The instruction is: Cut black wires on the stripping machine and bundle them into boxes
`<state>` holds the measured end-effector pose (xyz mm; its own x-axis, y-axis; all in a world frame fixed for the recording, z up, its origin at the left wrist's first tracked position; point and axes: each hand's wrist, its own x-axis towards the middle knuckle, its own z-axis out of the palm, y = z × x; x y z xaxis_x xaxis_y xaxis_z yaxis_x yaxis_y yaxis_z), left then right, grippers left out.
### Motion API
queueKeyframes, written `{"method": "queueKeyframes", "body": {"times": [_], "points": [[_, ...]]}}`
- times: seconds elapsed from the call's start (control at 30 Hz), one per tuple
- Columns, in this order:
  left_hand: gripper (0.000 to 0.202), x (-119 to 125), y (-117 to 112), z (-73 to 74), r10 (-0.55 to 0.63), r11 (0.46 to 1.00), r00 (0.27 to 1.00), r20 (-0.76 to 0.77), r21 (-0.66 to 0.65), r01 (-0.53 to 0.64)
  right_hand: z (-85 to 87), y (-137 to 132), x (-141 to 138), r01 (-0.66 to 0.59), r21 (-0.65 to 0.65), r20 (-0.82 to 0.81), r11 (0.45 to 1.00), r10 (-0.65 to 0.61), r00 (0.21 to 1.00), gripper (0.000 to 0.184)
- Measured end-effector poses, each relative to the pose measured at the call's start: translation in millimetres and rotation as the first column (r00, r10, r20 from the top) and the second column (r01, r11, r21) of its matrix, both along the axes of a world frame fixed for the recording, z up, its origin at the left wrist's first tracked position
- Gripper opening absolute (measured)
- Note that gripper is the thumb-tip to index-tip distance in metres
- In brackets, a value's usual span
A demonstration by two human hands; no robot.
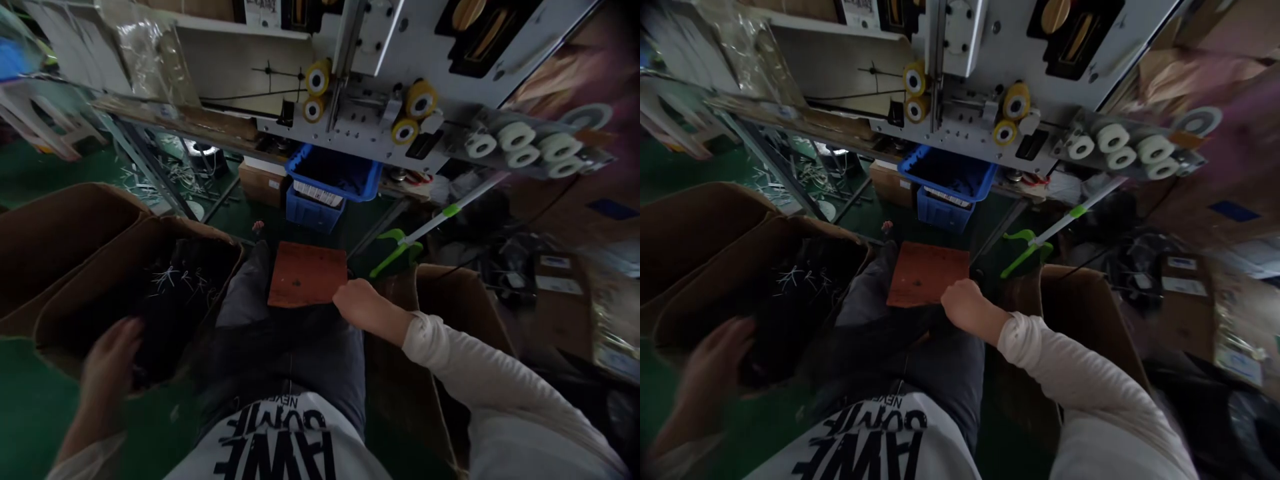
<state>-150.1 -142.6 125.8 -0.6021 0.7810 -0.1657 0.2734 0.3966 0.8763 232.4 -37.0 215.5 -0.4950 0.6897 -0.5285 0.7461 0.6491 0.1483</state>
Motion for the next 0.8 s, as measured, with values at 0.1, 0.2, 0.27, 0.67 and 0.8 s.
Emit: {"method": "queueKeyframes", "body": {"times": [0.1, 0.2, 0.27, 0.67, 0.8], "points": [[0.053, 79, 45, -16.5, -0.539, 0.843, 0.811, 0.229, 0.140, 0.520, 12.9, 6, -20, 0.008, -0.021, 0.065, 1.000, -0.007, 0.998, 0.016], [0.082, 172, 84, -9.6, -0.891, 0.454, 0.442, 0.106, 0.225, 0.862, 21.6, 13, -35, -0.003, -0.025, 0.105, 1.000, 0.005, 0.994, 0.019], [0.080, 217, 98, -2.1, -0.935, 0.346, 0.353, -0.038, 0.125, 0.930, 21.1, 18, -41, 0.001, -0.045, 0.154, 0.999, 0.006, 0.988, 0.018], [0.034, 216, 139, -9.8, -0.791, 0.520, 0.338, 0.509, 0.270, 0.810, 25.5, 60, 25, 0.185, 0.264, -0.748, 0.947, 0.080, 0.658, 0.069], [0.038, 206, 145, -5.7, -0.694, 0.576, 0.281, 0.663, 0.277, 0.769, -8.5, 56, 16, 0.348, 0.199, -0.932, 0.916, 0.067, 0.356, 0.065]]}}
